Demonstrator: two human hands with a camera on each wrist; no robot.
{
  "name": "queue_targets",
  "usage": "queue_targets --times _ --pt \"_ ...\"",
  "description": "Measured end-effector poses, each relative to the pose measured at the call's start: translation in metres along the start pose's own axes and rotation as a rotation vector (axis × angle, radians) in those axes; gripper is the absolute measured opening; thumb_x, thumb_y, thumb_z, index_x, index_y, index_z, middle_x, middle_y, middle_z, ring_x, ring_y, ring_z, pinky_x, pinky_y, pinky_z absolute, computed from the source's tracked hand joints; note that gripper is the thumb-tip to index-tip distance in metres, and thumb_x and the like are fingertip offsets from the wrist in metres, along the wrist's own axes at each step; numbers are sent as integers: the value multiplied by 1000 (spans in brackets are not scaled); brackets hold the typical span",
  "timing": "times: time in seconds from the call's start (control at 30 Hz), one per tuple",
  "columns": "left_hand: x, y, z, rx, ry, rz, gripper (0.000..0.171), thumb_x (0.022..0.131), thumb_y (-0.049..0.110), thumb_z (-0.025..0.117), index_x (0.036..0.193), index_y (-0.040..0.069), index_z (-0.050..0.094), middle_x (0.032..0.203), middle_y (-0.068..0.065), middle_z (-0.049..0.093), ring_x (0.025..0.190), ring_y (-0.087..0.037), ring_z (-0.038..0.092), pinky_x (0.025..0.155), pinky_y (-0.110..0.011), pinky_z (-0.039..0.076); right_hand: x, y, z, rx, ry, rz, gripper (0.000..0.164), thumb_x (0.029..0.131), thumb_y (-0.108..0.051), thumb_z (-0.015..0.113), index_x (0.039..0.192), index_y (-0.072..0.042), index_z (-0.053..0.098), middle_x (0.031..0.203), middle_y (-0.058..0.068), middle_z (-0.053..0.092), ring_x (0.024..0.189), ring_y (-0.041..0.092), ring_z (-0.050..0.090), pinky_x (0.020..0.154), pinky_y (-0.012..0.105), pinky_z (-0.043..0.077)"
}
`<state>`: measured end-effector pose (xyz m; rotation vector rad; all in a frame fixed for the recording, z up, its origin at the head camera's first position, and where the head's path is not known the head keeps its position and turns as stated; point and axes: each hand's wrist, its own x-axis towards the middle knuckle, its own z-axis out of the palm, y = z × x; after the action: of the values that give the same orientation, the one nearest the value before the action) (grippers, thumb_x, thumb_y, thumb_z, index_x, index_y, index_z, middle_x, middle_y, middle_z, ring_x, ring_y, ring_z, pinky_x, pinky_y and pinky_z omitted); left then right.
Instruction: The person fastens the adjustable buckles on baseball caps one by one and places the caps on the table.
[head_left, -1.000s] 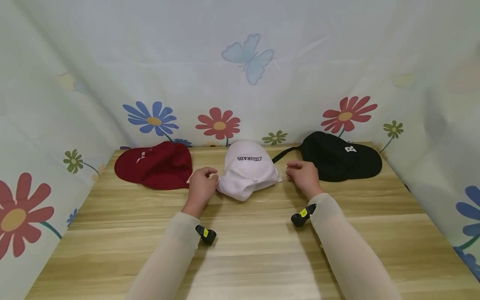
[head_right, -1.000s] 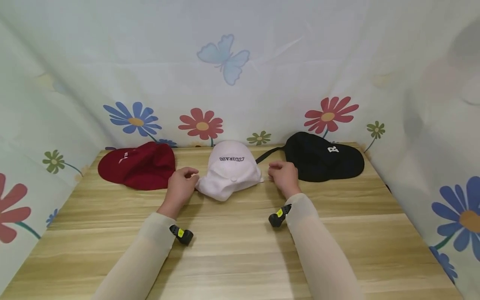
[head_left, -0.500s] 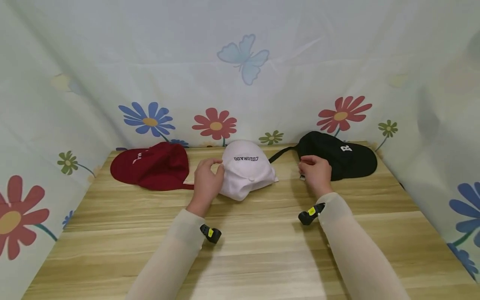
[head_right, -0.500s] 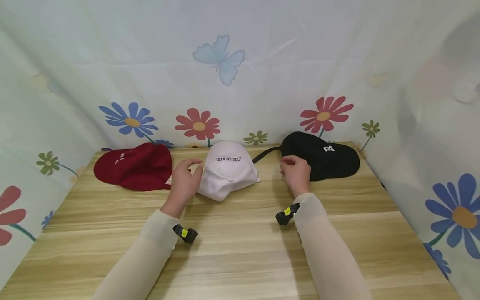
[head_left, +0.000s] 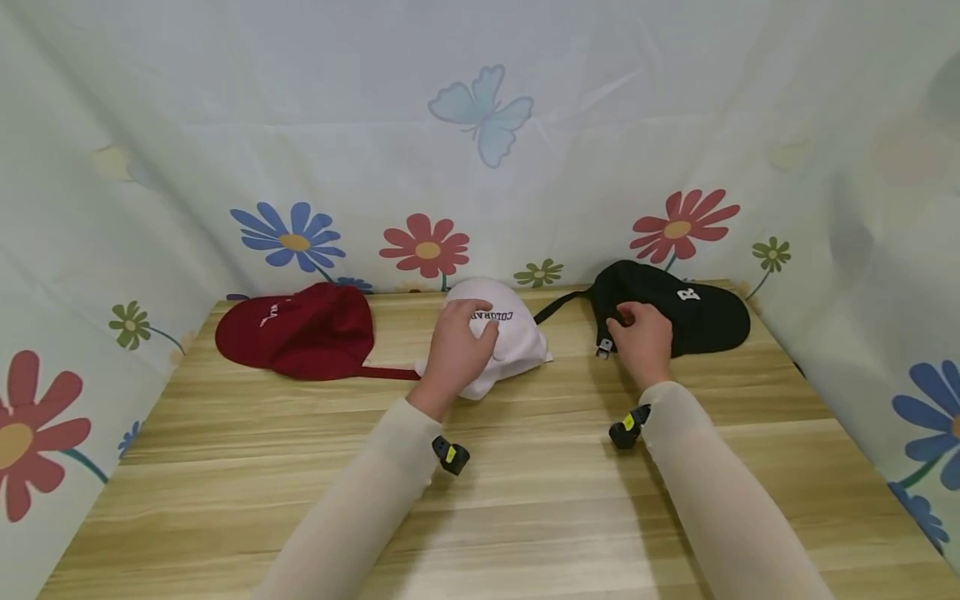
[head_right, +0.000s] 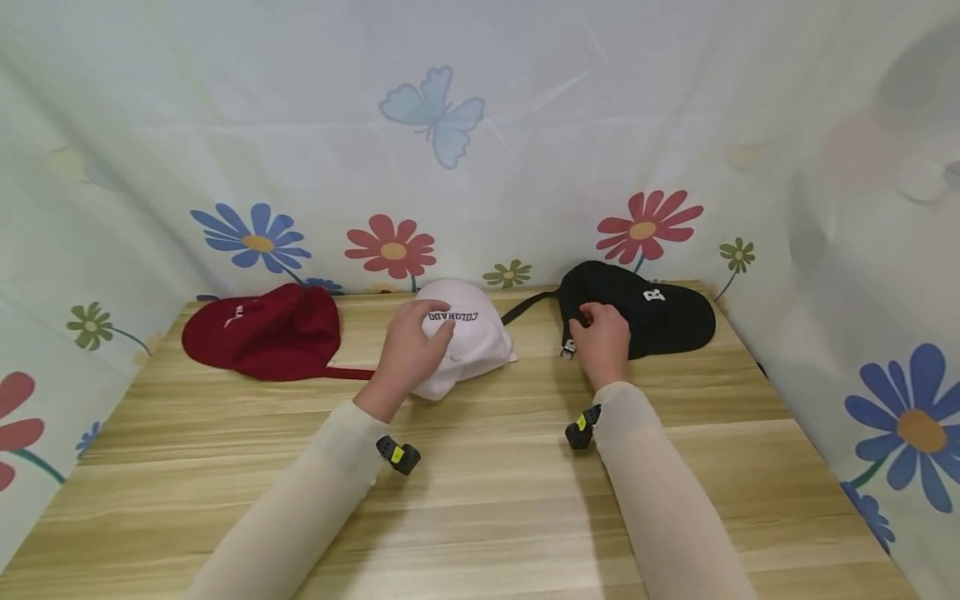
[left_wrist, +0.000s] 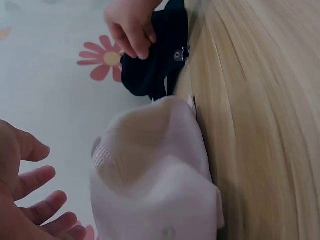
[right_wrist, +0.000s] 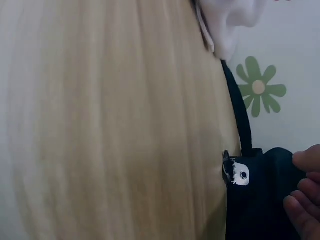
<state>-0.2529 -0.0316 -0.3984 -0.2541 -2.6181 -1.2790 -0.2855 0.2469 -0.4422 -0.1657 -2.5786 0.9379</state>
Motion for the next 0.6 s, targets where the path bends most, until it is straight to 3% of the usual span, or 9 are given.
queue_targets --times 0.3,0.47,0.6 --pt "1 15 15 106 -138 56 36 94 29 60 125 9 60 131 -13 52 124 -29 49 106 -42 42 15 -2 -11 -60 47 -23 33 93 -22 65 118 0 64 114 21 60 107 38 54 99 53 41" --pt "-3 18 20 140 -164 85 36 94 27 60 124 8 60 128 -14 55 123 -29 50 107 -43 41 22 5 -17 -86 79 -4 34 94 -21 64 122 -1 62 125 23 54 120 41 49 108 53 35" --pt "-6 18 24 138 -188 68 36 94 28 60 125 9 59 129 -13 55 123 -29 49 108 -43 40 24 11 -21 -65 91 21 40 94 -20 63 130 -4 57 132 22 48 125 41 44 111 53 33"
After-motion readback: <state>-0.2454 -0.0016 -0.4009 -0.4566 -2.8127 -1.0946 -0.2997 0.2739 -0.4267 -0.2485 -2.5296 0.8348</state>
